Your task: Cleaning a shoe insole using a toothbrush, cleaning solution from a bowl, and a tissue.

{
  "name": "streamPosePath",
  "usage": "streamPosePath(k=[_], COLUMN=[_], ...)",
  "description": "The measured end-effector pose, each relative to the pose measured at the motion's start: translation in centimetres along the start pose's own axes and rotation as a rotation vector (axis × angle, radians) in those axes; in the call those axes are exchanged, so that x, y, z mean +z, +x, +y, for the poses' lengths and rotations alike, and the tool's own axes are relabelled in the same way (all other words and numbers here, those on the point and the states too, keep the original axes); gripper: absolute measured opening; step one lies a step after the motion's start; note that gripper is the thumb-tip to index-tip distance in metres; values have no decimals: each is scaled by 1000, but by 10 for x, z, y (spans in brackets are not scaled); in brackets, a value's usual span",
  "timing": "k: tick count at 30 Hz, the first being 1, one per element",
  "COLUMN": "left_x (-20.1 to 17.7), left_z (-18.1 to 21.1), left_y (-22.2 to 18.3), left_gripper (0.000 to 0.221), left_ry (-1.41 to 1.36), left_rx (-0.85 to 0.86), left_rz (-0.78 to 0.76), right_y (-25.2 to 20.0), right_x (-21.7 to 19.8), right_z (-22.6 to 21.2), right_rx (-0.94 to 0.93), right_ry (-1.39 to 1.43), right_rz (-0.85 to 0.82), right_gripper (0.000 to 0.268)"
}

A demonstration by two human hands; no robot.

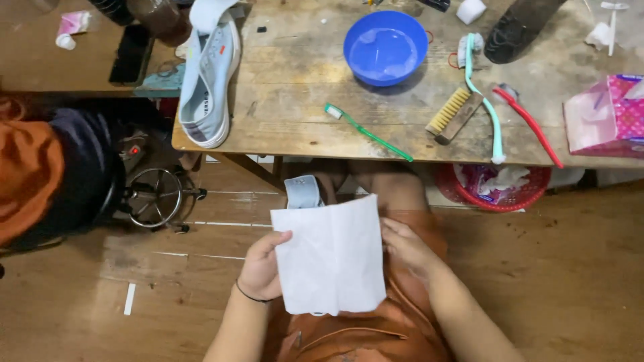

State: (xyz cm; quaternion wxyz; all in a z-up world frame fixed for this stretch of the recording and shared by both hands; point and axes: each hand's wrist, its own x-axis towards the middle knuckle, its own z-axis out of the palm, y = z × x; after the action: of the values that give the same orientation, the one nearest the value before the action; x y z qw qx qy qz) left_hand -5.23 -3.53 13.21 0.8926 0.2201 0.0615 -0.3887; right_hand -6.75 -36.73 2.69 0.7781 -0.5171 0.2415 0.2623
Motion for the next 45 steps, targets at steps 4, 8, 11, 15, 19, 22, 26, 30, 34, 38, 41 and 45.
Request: streamPosePath(k=[4,8,11,15,19,22,26,30,34,38,41,45], left_x=[-10,-20,-23,-28,-35,-29,-11,33,26,5,-13,-33], left_z=[39,57,60,60,57,52,43,37,30,27,23,24], left_y=[-44,-83,-100,-111,-120,-121,-117,-115,-129,-144,-158,-174], left_gripper=[60,61,62,63,63,62,62,64,64,68,67,70], left_ry=[-44,-97,-98,-99,-114,-121,-110,-112,-146,-151,-171,-155], left_rx=[252,485,572,643,659,681,671,687,692,706,714,755], left_rz=[-106,-106,-97,-91,-113,-62,-81,260,222,191,171,141], right_y=[24,0,-18,-22,-9,-26,-47,-41,-28,29,43,3], right_x=[45,96,119,132,119,121,127,106,104,89,94,137], right_z=[3,-18,-29,-23,6,-3,-13,6,27,66,66,27], right_rx=[-178,-48,57,59,-191,-178,-200,-211,-221,-237,-339,-487], right_ry=[-509,-797,-844,-892,-962,-863,-748,-567,-565,-564,-744,-1026], right_rz=[-200,-144,-163,-141,-133,-151,-95,-179,-125,-69,-67,-47], right_gripper=[41,77,66,60,52,48,53,71,63,38,28,23])
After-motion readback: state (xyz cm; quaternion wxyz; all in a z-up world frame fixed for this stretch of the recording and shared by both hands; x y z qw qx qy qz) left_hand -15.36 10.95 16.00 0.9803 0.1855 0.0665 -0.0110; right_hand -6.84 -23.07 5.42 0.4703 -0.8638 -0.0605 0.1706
